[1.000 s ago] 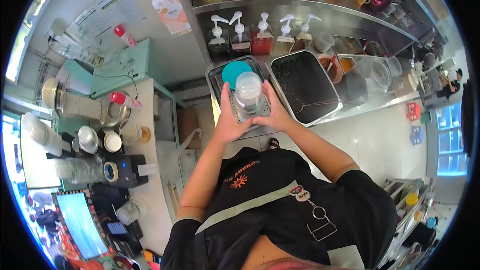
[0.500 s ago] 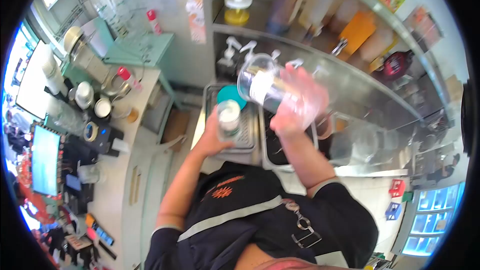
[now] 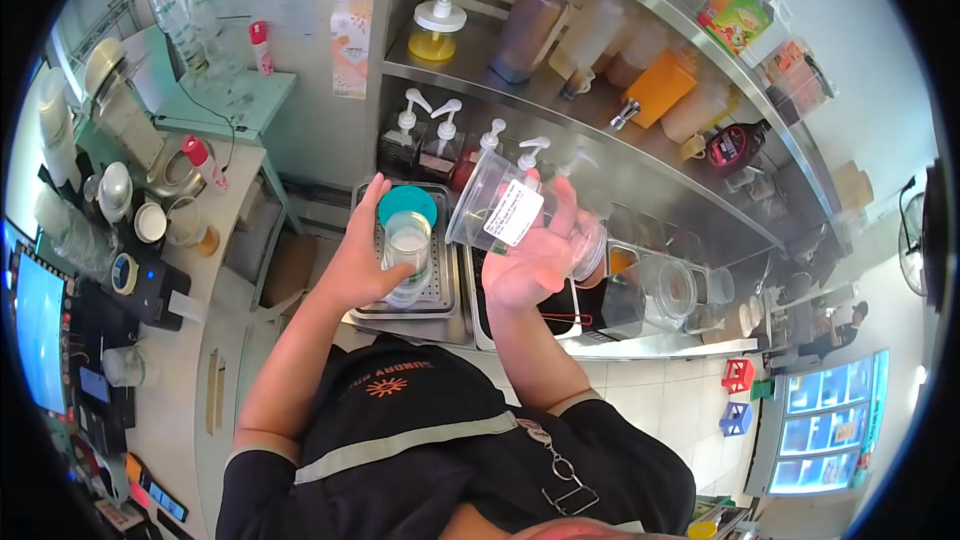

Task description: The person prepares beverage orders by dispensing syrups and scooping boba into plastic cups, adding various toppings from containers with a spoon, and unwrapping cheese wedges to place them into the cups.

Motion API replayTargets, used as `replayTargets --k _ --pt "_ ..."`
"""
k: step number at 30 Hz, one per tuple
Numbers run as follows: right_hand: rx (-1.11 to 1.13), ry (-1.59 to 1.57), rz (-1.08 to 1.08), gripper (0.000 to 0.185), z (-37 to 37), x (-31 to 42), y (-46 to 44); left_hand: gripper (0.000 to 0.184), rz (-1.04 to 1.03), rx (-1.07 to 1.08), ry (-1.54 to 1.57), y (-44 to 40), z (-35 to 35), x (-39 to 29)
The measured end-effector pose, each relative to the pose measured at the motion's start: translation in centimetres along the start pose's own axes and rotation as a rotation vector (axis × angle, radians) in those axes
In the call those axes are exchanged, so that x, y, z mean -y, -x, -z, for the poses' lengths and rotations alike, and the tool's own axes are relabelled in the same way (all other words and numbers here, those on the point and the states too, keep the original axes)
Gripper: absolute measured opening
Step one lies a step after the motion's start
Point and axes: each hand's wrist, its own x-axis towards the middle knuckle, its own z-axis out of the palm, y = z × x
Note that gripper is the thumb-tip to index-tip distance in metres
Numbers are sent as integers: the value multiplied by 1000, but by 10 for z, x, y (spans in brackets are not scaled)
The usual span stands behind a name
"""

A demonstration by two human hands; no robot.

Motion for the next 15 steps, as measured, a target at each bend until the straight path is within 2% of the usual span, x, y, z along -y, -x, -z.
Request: replayTargets --k 4,7,9,15 --pt "-58 30 -41 93 -3 -2 5 117 -14 43 -5 1 -1 15" --pt "-114 87 24 92 -9 -6 7 117 18 68 115 3 1 22" --pt "-18 195 7 89 3 -13 8 119 0 55 122 4 7 29" --pt "-43 112 -31 90 8 -20 9 118 71 17 161 7 20 26"
